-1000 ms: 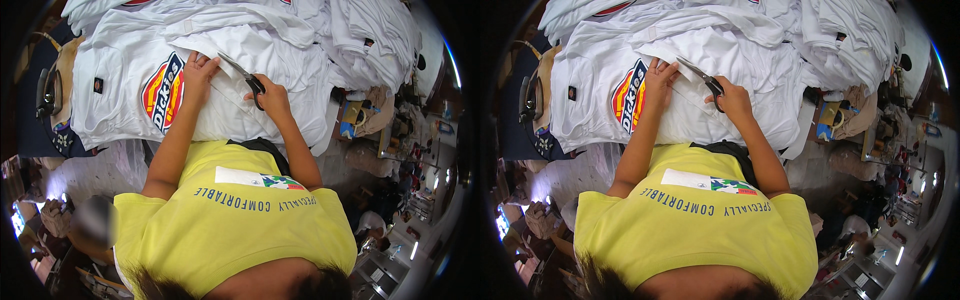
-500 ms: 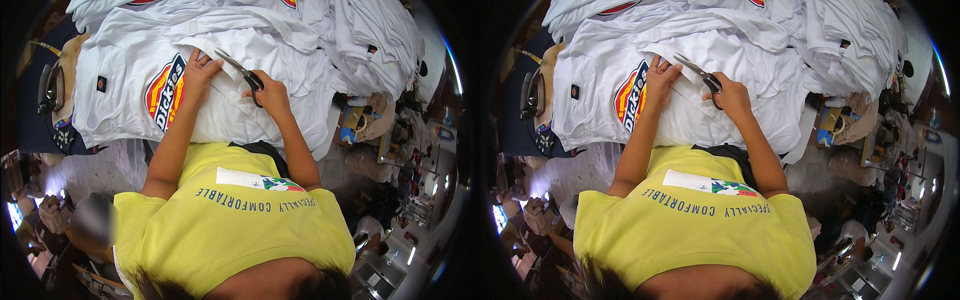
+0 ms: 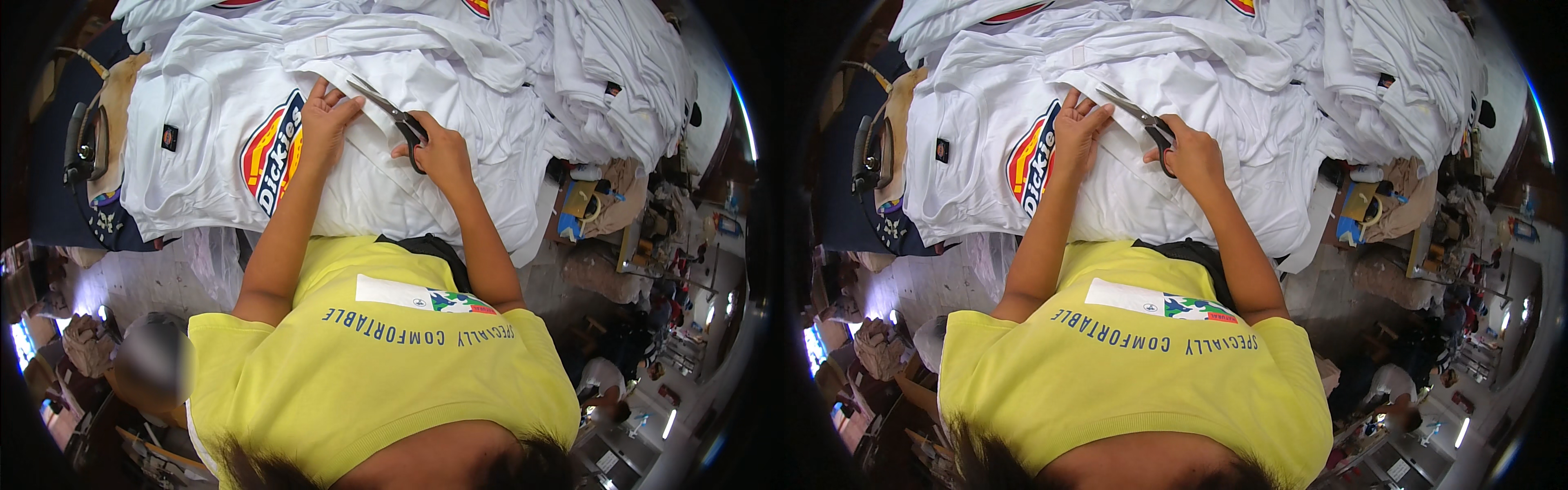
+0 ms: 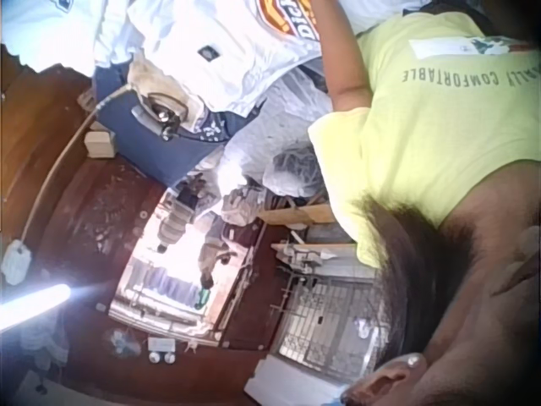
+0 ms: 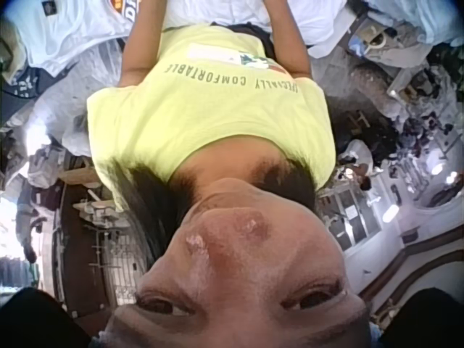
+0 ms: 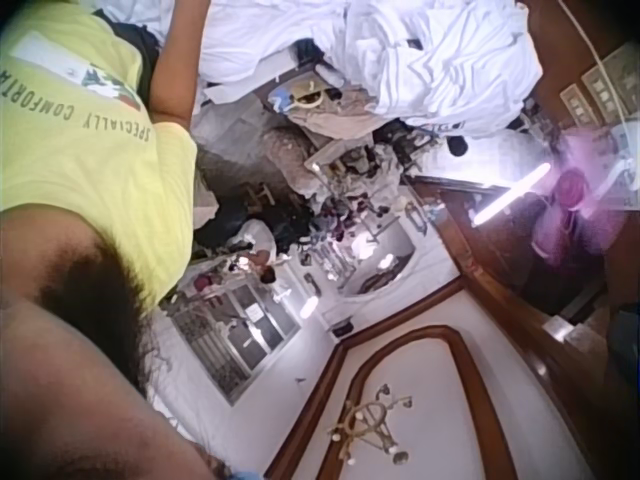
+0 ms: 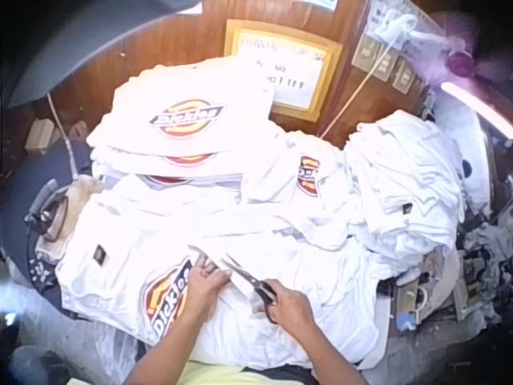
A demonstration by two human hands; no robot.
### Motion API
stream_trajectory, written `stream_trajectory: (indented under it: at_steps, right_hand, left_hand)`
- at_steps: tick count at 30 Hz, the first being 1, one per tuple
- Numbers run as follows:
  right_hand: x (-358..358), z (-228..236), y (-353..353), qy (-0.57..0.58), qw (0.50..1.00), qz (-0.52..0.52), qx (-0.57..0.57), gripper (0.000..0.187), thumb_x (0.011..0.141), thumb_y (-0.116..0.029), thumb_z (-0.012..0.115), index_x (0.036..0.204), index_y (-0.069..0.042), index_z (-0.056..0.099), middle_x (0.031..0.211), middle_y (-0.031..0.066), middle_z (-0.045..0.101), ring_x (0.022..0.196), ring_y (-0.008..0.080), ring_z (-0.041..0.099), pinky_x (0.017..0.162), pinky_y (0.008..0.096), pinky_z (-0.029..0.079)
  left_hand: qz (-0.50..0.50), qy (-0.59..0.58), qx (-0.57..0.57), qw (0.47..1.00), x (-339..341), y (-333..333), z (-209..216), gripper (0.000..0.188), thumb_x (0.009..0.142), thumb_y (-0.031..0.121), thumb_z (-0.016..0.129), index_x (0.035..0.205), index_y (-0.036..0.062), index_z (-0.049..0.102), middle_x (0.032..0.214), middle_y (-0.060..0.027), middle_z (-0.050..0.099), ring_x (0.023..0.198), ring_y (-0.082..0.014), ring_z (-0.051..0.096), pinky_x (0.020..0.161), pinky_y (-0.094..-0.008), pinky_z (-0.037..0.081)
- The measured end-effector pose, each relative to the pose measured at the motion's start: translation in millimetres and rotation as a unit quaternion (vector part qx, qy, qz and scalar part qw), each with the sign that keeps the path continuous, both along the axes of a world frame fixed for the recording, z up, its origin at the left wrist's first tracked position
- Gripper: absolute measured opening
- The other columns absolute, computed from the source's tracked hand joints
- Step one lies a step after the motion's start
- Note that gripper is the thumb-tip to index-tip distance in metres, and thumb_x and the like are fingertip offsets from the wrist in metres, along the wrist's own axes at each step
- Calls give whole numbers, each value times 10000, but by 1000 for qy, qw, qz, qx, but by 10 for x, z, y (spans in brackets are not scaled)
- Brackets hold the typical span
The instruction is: The person picks up white t-shirts from a large stack, lays them flat on a table to look them over, and uses shears to trim excess threads from the necklines and seams before restacking them.
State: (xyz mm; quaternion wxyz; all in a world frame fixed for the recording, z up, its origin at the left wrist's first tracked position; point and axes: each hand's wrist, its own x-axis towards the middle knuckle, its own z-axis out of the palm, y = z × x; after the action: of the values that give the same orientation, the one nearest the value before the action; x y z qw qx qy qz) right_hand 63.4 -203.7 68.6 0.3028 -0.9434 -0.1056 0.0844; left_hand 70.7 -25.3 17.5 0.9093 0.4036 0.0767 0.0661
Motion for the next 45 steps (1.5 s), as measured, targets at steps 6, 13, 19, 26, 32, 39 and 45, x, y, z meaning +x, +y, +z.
stream_trajectory:
  at_steps: [6,13,19,26,32,39,45]
  right_hand:
    - [-3,-70,-61,-3,1000,-8,14,530,614,-226,790,1079,-88,578,565,114,542,496,228,555,497,321,423]
    - [96,5,88,-49,999,16,1,633,549,-339,808,1085,-91,579,549,74,510,480,197,524,485,303,410]
    - [105,-130,-19,16,999,-4,52,601,572,-304,807,1076,-72,578,552,62,522,481,191,524,486,299,413]
    - [127,15,118,-54,998,31,-16,605,580,-311,802,1092,-88,569,578,65,529,521,207,544,519,320,429]
    - [168,-11,87,0,1000,13,17,593,573,-369,780,1046,-87,562,603,115,571,583,288,584,543,367,435]
    - [142,24,91,-20,999,22,-23,616,572,-331,801,1092,-98,566,595,80,538,538,226,553,534,332,434]
    - [190,91,173,-60,997,40,-16,558,612,-247,782,1099,-90,559,604,72,569,517,211,542,516,308,428]
  left_hand:
    - [-1,16,-6,1000,92,112,-21,530,749,-83,598,1231,10,401,1021,-112,600,876,-153,608,765,-252,520]
    - [-3,-13,13,1000,100,93,-36,585,742,-104,596,1270,3,370,1013,-120,603,872,-155,611,758,-256,524]
    - [17,30,-34,999,163,166,-34,572,743,-99,598,1259,12,377,1021,-122,603,880,-164,613,755,-263,524]
    - [4,-7,7,1000,141,170,-72,564,748,-91,599,1256,13,378,1041,-122,601,890,-163,611,773,-272,518]
    - [9,3,6,1000,122,168,26,558,743,-88,604,1249,11,390,1044,-118,601,901,-153,603,770,-264,515]
    - [15,2,13,1000,164,218,9,543,737,-76,617,1231,2,407,1052,-118,599,913,-160,598,777,-275,515]
    - [8,-7,30,999,134,179,78,539,739,-78,609,1232,-4,403,1055,-120,599,900,-166,604,794,-282,514]
